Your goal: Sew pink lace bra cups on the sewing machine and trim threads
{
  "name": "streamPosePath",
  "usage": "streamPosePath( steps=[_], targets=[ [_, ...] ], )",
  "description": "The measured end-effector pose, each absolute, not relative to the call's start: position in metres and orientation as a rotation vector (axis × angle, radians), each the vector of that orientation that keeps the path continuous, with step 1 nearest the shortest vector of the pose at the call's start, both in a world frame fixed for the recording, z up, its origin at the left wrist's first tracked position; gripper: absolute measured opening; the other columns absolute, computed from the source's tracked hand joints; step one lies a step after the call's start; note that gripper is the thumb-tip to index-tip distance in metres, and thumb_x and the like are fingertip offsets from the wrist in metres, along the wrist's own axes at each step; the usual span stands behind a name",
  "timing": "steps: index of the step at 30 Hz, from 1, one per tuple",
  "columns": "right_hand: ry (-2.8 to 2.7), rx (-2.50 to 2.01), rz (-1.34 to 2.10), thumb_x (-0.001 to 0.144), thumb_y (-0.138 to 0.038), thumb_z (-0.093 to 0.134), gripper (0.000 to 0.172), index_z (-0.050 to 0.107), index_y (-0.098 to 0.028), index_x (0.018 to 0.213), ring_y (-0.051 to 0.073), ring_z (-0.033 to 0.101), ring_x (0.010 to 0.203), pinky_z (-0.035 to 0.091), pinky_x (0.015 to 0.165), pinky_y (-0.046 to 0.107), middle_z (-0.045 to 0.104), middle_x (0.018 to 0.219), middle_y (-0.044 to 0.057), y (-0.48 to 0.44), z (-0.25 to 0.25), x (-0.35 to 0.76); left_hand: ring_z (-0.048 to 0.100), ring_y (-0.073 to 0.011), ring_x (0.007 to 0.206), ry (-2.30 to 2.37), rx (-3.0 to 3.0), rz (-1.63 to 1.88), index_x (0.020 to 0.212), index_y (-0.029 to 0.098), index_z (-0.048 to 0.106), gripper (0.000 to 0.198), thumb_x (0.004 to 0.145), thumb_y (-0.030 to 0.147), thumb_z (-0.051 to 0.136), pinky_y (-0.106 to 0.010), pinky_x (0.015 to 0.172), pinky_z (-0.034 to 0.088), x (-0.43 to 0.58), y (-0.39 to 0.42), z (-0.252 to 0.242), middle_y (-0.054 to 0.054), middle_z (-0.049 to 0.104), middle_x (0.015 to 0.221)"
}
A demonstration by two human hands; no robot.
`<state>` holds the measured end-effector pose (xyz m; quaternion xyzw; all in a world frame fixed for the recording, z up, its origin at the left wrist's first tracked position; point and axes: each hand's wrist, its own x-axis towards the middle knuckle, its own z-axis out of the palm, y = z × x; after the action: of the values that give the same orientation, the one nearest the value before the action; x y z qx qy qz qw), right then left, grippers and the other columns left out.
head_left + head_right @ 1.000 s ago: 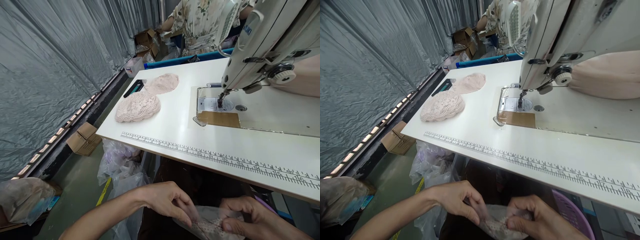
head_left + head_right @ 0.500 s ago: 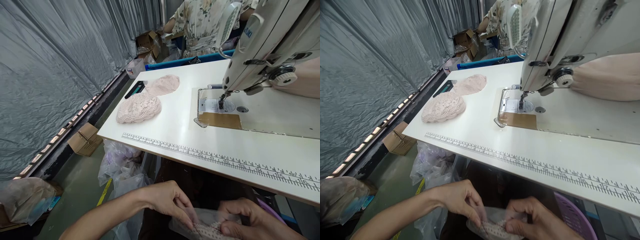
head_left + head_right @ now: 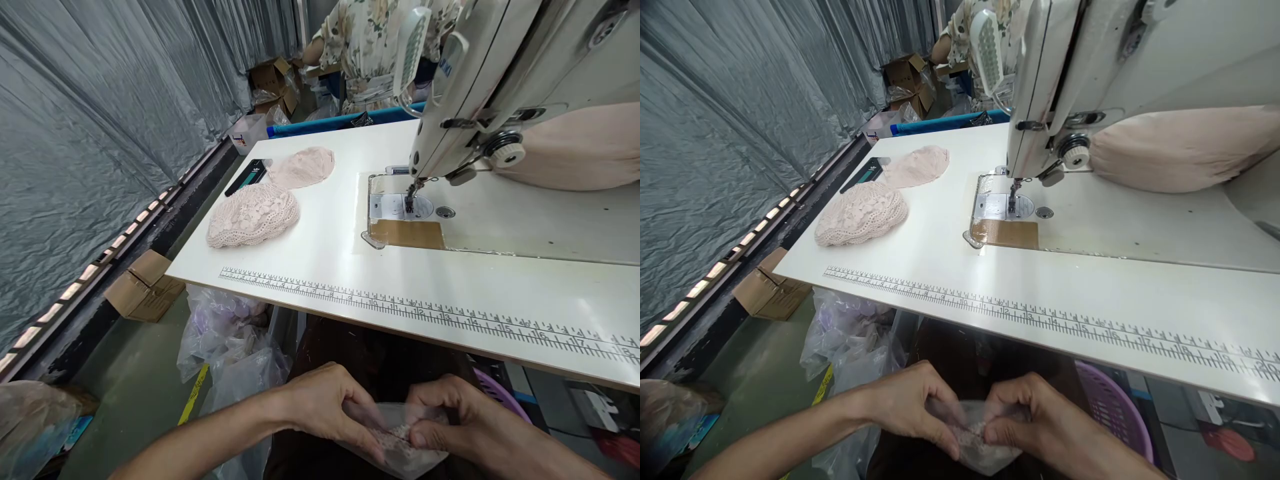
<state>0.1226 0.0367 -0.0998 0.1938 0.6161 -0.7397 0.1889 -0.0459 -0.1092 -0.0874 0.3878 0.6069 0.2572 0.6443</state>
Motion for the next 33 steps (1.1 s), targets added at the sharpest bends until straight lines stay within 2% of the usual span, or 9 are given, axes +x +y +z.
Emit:
streamPosePath(
  steps=[3,9,14,18,25,29,33],
  targets=[
    [1.753,0.534,-2.076,0.067,-0.045,0.075,0.032,0.069,-0.014,0.068,0.011,0.045,0.057,0.032,0.055,0.021,0.055,0.059,-0.002,0.037,-0.1,0.124,0.062,-0.0117,0.067,1.346,0.872,0.59,0.091,0.018,0.074,0.032,0.067,0.039,0.075,-0.015,0.06,0.041,-0.047,-0.11,-0.092,0.0,0.071,0.073],
    [1.757,0.507,-2.068,0.068,-0.045,0.072,0.03,0.071,-0.015,0.069,0.012,0.05,0.059,0.036,0.057,0.022,0.058,0.06,-0.001,0.035,-0.096,0.12,0.064,-0.0141,0.072,1.268,0.757,0.584,0.09,0.017,0.074,0.053,0.056,0.058,0.075,-0.018,0.067,0.045,-0.053,-0.114,-0.091,-0.003,0.072,0.078],
    [1.746,0.513,-2.049,0.067,-0.042,0.072,0.028,0.07,-0.014,0.069,0.011,0.047,0.057,0.035,0.055,0.021,0.053,0.057,-0.003,0.032,-0.093,0.117,0.064,-0.0158,0.076,1.299,0.754,0.565,0.09,0.016,0.074,0.055,0.049,0.051,0.081,-0.018,0.066,0.044,-0.047,-0.106,-0.083,-0.004,0.072,0.082],
    [1.855,0.532,-1.935,0.07,-0.041,0.066,0.025,0.07,-0.016,0.071,0.01,0.045,0.057,0.032,0.053,0.02,0.053,0.059,-0.003,0.033,-0.091,0.119,0.062,-0.0128,0.068,1.343,0.744,0.598,0.086,0.014,0.074,0.052,0.054,0.054,0.077,-0.016,0.059,0.041,-0.042,-0.101,-0.083,-0.004,0.071,0.075],
    [2.016,0.512,-1.771,0.072,-0.042,0.064,0.021,0.069,-0.021,0.071,0.016,0.054,0.07,0.039,0.06,0.02,0.063,0.069,-0.001,0.039,-0.096,0.13,0.062,-0.0119,0.066,1.351,0.675,0.612,0.08,0.017,0.075,0.044,0.052,0.05,0.08,-0.017,0.062,0.044,-0.046,-0.109,-0.083,0.0,0.07,0.07],
    [2.072,0.483,-1.753,0.073,-0.041,0.063,0.021,0.067,-0.021,0.068,0.015,0.052,0.066,0.037,0.058,0.021,0.06,0.065,-0.002,0.038,-0.099,0.13,0.062,-0.0125,0.066,1.362,0.665,0.599,0.079,0.018,0.075,0.043,0.05,0.049,0.081,-0.017,0.062,0.044,-0.047,-0.11,-0.079,0.0,0.069,0.068],
    [2.061,0.485,-1.759,0.072,-0.043,0.063,0.023,0.067,-0.021,0.069,0.015,0.052,0.065,0.037,0.057,0.021,0.06,0.065,-0.002,0.036,-0.096,0.128,0.063,-0.0136,0.068,1.341,0.637,0.599,0.08,0.018,0.075,0.049,0.044,0.051,0.082,-0.019,0.065,0.046,-0.047,-0.107,-0.076,0.0,0.069,0.069]
  ],
)
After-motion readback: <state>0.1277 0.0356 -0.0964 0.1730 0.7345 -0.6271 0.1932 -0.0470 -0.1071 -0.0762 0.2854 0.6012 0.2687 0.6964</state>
